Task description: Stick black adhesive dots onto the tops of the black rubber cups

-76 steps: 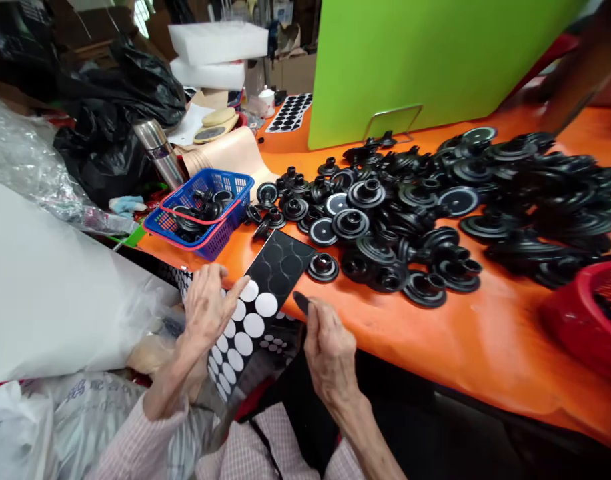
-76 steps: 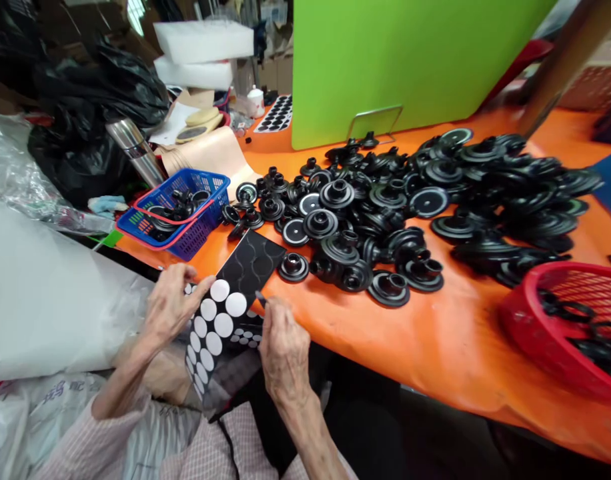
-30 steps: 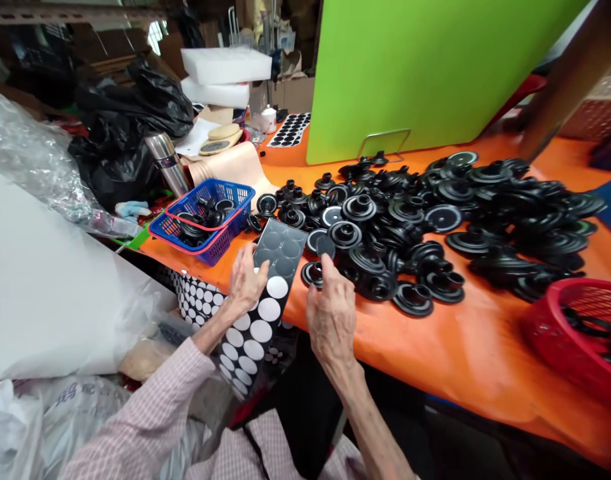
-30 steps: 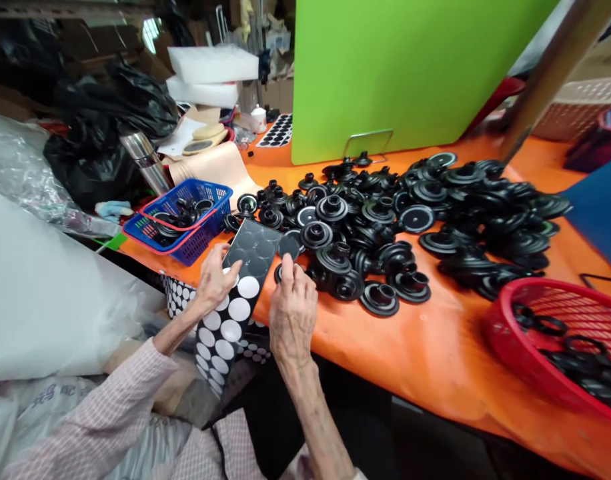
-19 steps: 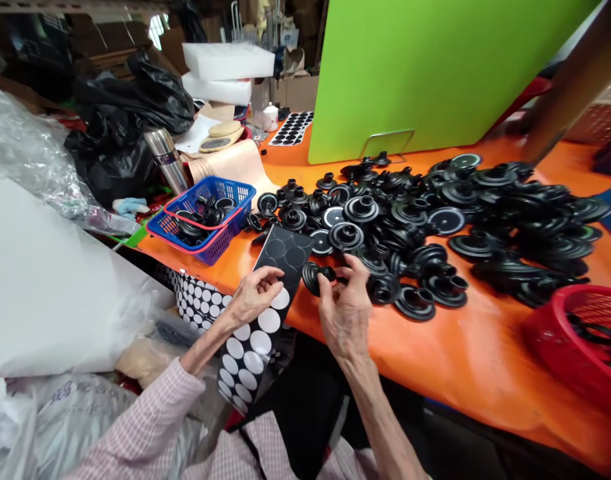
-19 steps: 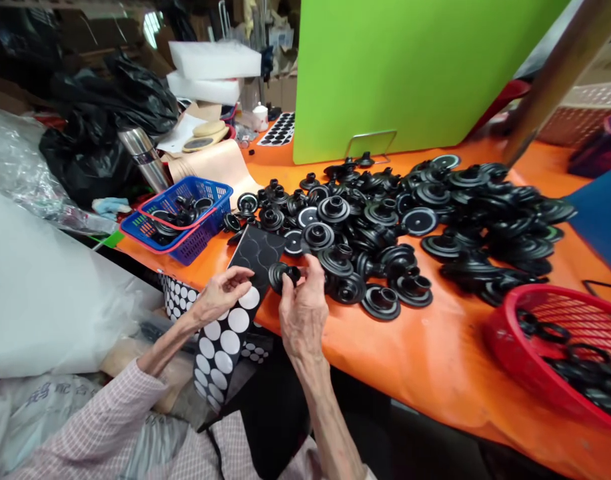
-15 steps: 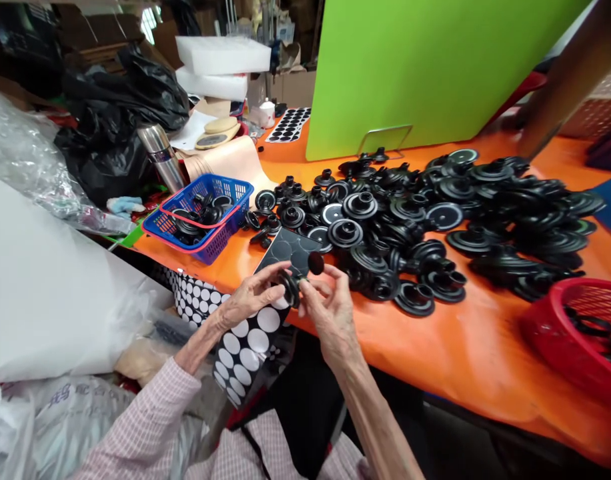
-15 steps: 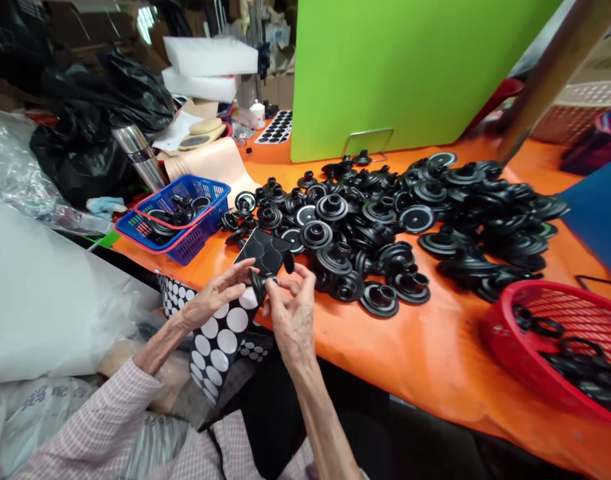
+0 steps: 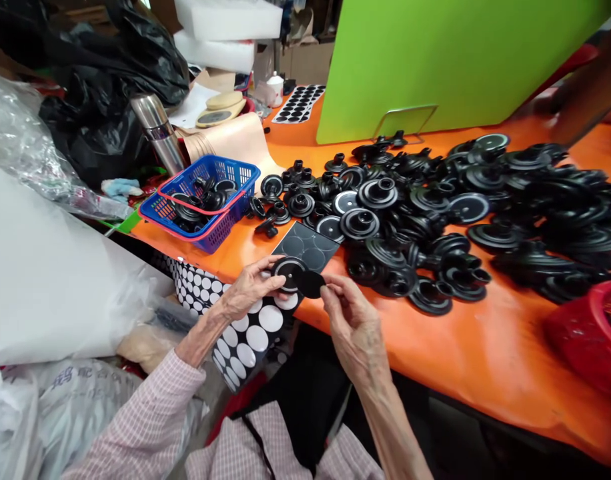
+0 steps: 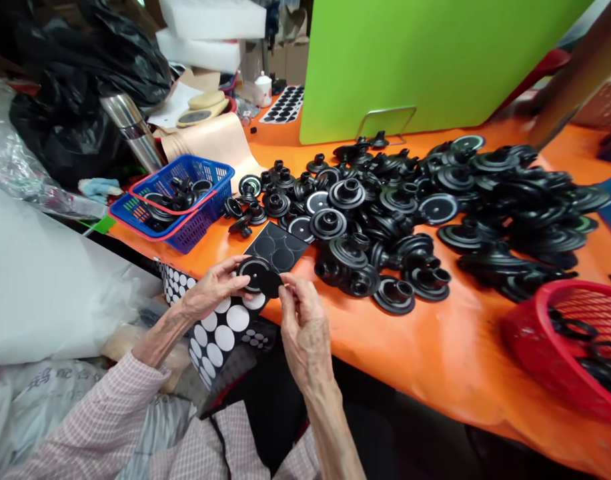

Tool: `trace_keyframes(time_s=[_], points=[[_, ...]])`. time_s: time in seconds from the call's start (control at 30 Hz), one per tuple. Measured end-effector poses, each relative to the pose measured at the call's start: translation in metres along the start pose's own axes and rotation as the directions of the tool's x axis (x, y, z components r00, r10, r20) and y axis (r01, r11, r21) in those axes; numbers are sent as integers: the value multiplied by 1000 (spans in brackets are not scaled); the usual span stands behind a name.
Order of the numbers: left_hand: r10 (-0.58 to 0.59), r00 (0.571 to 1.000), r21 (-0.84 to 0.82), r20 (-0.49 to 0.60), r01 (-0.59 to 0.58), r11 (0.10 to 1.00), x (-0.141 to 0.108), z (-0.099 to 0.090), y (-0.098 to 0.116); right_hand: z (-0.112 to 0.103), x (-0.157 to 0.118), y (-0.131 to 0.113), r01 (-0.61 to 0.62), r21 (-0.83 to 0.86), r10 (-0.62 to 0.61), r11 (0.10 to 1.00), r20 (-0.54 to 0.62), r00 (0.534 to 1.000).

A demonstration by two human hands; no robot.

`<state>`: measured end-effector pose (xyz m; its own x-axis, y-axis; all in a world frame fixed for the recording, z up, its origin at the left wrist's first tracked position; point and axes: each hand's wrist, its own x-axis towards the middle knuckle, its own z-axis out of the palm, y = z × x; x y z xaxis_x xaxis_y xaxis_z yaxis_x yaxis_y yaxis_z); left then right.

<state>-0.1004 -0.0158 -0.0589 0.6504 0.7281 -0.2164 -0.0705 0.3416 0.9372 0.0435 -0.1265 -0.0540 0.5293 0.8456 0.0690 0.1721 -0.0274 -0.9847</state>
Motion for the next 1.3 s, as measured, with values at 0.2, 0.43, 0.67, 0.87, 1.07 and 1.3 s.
trace_keyframes(time_s=[0.2, 0.43, 0.67, 0.87, 1.07, 1.3], points=[[-48, 999, -40, 23, 48, 998, -2, -1, 1, 5, -1, -3, -83, 146, 76, 986, 48, 996], [-67, 995, -61, 67, 71, 996, 0, -7, -3, 12, 6, 0, -257, 339, 248, 905, 72, 966], [-76, 993, -54, 91, 81, 995, 0, -11, -7, 28, 9, 5, -139, 182, 154, 973, -72, 985], [-117, 993, -82, 32, 119, 989, -1, -5, -2, 37, 7, 7, -122, 223, 154, 967, -136, 979], [-108, 994, -93, 35, 111, 990, -2, -4, -3, 40, 6, 8, -139, 240, 179, 961, -154, 972], [-118, 992, -101, 39, 122, 987, -2, -5, -4, 43, 6, 10, -133, 244, 177, 961, -171, 969]])
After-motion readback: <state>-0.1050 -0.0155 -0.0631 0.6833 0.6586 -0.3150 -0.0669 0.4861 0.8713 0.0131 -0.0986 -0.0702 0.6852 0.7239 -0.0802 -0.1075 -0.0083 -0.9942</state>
